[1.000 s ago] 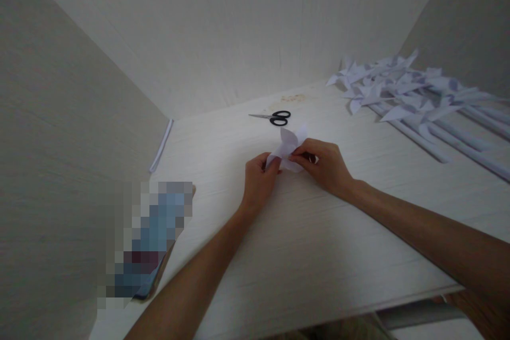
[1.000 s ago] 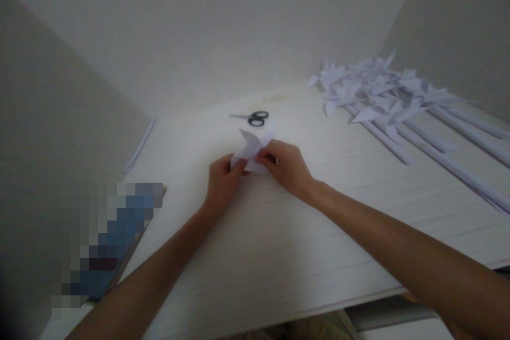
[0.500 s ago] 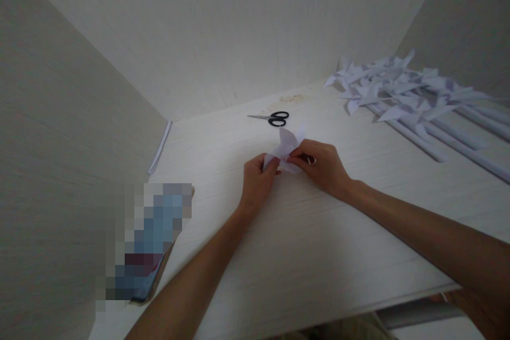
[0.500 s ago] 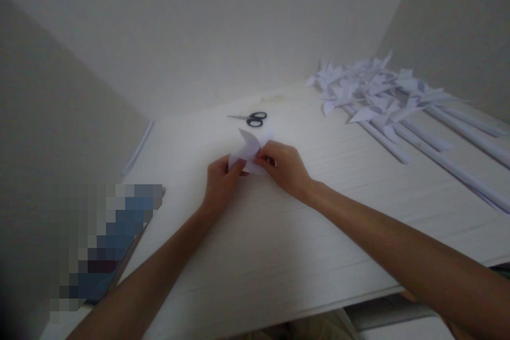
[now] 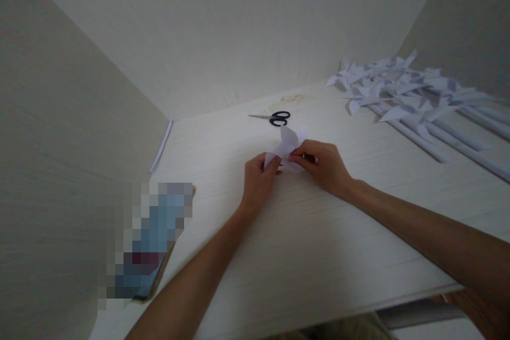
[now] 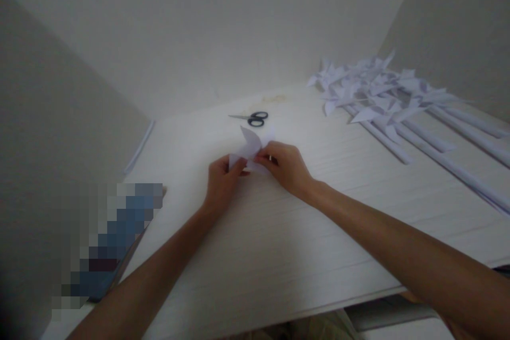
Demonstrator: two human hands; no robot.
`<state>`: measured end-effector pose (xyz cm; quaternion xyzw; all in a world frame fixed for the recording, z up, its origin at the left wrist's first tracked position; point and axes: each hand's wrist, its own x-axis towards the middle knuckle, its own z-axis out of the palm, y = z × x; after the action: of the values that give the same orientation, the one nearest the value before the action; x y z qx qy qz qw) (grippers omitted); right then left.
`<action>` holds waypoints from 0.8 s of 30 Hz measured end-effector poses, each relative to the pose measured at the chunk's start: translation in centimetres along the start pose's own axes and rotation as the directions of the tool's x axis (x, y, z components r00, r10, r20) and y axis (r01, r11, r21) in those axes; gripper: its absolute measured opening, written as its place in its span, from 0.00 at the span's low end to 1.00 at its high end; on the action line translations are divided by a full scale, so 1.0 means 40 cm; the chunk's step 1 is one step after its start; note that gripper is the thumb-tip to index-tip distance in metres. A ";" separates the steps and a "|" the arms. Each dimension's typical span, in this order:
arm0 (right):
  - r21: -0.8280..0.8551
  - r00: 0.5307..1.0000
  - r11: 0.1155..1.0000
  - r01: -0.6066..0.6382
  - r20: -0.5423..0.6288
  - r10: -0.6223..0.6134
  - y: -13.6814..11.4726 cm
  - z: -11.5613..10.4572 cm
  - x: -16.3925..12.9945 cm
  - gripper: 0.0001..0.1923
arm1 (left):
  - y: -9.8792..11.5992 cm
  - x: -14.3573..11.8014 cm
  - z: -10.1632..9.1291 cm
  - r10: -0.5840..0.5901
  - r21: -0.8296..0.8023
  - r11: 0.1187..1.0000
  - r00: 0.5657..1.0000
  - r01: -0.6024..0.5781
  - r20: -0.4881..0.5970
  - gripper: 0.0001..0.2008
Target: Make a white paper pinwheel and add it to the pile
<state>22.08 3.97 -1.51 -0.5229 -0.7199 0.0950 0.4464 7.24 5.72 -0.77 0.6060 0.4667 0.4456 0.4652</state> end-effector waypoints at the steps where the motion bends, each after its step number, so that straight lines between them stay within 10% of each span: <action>1: 0.014 1.000 1.000 0.011 -0.003 -0.011 -0.001 -0.001 0.000 0.06 | 0.000 0.000 0.000 0.003 -0.001 1.000 1.000 -0.003 0.004 0.07; 24: 0.114 0.998 0.991 0.069 -0.008 -0.069 0.001 -0.003 -0.001 0.03 | 0.008 -0.004 0.002 0.051 0.098 0.994 0.998 -0.046 -0.042 0.04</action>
<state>22.18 3.90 -1.47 -0.4715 -0.7300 0.1197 0.4800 7.33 5.51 -0.50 0.6287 0.4832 0.4471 0.4139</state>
